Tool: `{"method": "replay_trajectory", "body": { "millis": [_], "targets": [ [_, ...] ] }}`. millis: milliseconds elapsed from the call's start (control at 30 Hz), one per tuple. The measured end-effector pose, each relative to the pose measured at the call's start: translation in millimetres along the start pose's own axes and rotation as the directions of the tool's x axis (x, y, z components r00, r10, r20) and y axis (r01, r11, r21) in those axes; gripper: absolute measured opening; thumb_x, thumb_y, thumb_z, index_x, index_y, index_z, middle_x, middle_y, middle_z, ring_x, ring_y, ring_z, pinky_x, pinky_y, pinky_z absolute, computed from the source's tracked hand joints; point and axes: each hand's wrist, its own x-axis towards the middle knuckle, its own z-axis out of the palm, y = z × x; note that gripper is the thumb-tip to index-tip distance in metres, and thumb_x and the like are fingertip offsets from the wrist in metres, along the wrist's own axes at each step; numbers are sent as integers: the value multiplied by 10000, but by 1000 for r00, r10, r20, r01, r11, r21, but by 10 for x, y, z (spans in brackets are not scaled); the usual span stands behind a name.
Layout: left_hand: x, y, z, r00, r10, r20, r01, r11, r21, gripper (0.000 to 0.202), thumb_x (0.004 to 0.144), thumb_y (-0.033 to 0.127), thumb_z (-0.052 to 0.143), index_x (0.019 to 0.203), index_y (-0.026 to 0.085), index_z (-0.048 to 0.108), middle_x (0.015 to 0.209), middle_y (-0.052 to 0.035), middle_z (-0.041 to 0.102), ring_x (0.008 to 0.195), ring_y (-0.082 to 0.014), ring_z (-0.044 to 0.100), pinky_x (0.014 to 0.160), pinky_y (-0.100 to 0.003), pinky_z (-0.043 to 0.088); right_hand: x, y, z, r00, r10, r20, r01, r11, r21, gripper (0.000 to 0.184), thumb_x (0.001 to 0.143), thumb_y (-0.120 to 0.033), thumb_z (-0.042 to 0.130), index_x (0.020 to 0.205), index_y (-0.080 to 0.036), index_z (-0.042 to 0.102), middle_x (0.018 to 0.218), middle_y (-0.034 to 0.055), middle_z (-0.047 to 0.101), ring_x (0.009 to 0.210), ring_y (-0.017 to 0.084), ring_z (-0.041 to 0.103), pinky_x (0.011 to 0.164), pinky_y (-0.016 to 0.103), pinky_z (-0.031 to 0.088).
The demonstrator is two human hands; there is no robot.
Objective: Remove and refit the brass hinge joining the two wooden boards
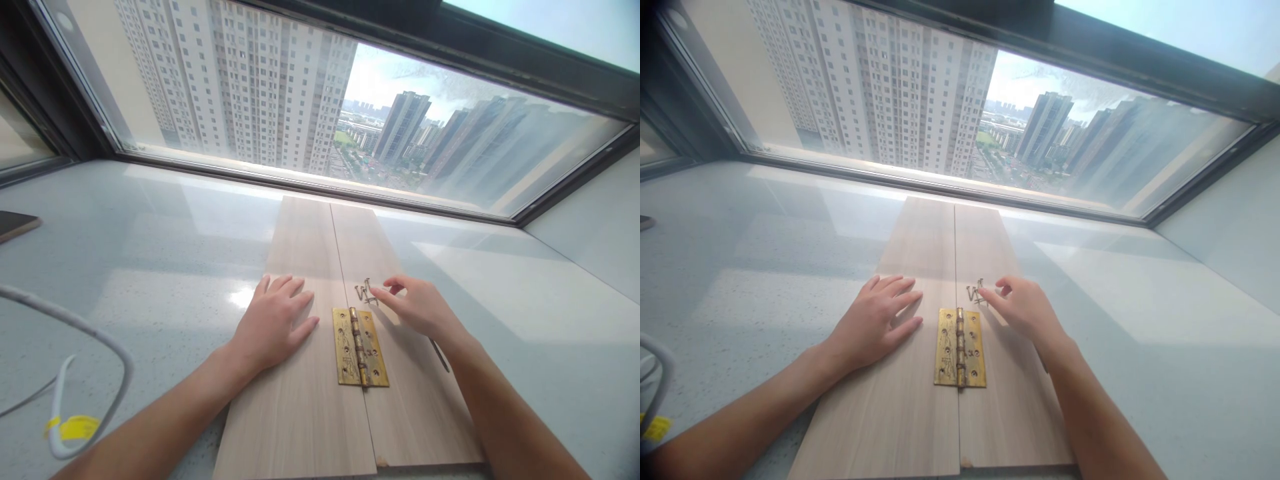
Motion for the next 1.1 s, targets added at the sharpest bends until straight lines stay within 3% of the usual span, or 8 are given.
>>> {"method": "replay_trajectory", "body": {
  "millis": [267, 533, 767, 1100],
  "targets": [
    [0, -3, -1, 1000, 14, -14, -14, 1000, -14, 288, 888, 400, 471, 1085, 228, 592, 1232, -94, 585, 1172, -296, 482, 1003, -564, 342, -36, -238, 133, 1000, 12, 14, -9, 978, -207, 518, 801, -700, 407, 768, -202, 545, 759, 74, 642, 676, 213, 572, 550, 309, 344],
    [-4, 0, -16, 1000, 4, -5, -4, 999, -35, 295, 888, 397, 469, 1083, 220, 601, 1233, -102, 583, 1184, -301, 475, 1011, -562, 326, 43, -306, 236, 998, -55, 27, 61, 937, -344, 444, 854, -628, 398, 823, -200, 514, 839, 90, 640, 787, 237, 598, 585, 309, 329],
    [-7, 1, -14, 1000, 3, 1, -3, 1000, -16, 302, 895, 406, 455, 1097, 228, 593, 1242, -93, 578, 1189, -299, 470, 1011, -570, 326, 86, -275, 312, 990, -134, 52, 144, 923, -358, 293, 938, -430, 357, 920, -185, 517, 947, 100, 637, 833, 230, 598, 612, 315, 319],
    [-7, 0, -8, 1000, 8, -1, -8, 1000, 3, 308, 894, 408, 453, 1102, 227, 592, 1257, -96, 572, 1194, -297, 469, 1018, -568, 334, 136, -183, 285, 980, -196, 36, 198, 941, -273, 234, 936, -332, 353, 901, -187, 534, 922, 96, 647, 798, 213, 580, 647, 308, 320]
  ]
}}
